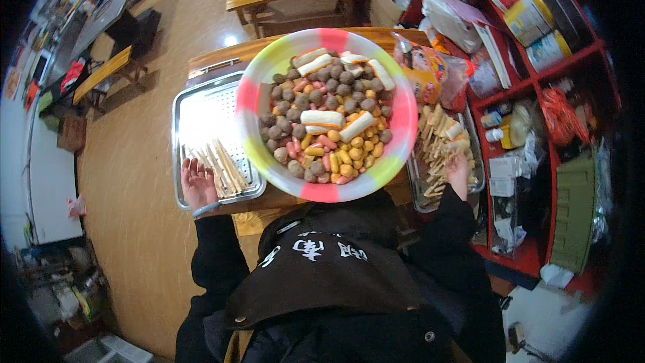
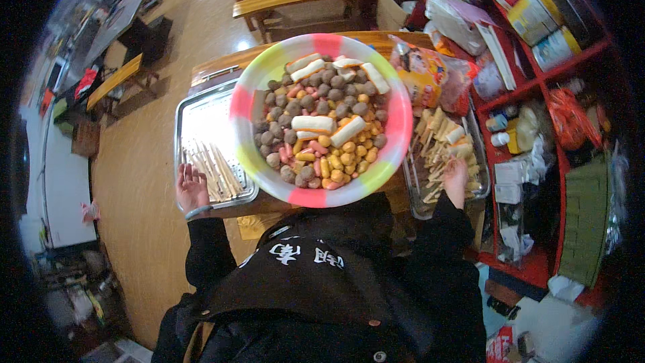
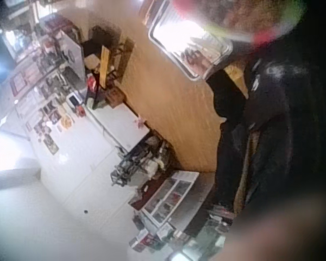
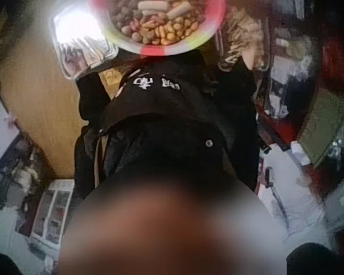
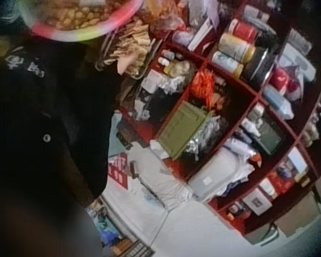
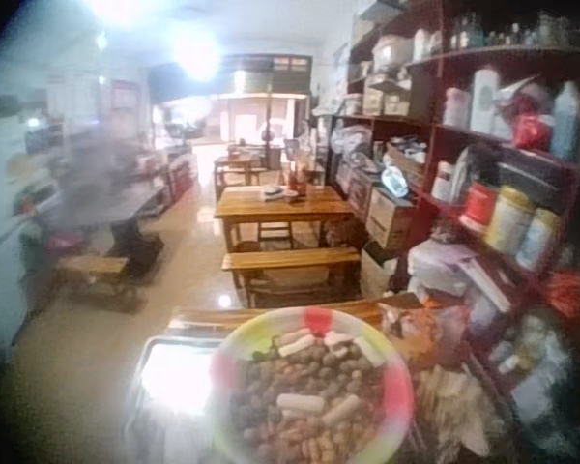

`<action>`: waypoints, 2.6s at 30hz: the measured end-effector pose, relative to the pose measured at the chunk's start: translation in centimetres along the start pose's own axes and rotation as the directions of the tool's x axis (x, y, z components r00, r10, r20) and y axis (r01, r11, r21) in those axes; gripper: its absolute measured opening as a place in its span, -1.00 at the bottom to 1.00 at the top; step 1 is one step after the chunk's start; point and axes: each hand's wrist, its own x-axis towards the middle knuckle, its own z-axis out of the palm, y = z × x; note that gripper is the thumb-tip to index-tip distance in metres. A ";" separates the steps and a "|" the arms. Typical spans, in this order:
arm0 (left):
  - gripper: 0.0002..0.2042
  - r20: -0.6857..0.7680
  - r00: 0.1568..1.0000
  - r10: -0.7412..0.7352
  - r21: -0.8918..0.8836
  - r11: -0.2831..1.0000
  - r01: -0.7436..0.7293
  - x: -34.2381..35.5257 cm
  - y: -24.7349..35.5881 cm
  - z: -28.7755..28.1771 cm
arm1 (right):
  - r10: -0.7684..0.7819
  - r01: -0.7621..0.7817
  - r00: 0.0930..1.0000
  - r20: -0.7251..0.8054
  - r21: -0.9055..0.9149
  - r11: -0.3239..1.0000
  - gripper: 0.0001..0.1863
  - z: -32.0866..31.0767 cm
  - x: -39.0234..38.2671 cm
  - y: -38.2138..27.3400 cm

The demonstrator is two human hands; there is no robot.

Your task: The person walks through a small eatery and begins skewering various food items from a large bowl onto wooden sticks. They repeatedly pick up items such as meatballs and cylindrical snacks, thread them onto sticks, and place the completed skewers into a metal tray.

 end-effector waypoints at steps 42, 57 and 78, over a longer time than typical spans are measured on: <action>-0.89 0.072 0.874 -0.480 0.642 0.693 0.327 0.3 1.7 -2.8 | 0.025 0.665 0.672 0.740 -0.617 0.420 -0.84 17.5 -20.0 7.8; -0.93 0.388 0.283 -0.877 0.897 0.430 0.101 -5.5 -2.7 4.7 | 0.306 1.000 0.024 0.952 -0.028 0.010 -0.86 20.5 -24.6 10.6; -0.78 -0.157 0.951 0.266 0.908 -0.340 0.244 6.3 -1.0 -7.0 | 0.355 0.987 0.090 0.931 -0.130 0.092 -0.90 20.1 -23.8 10.7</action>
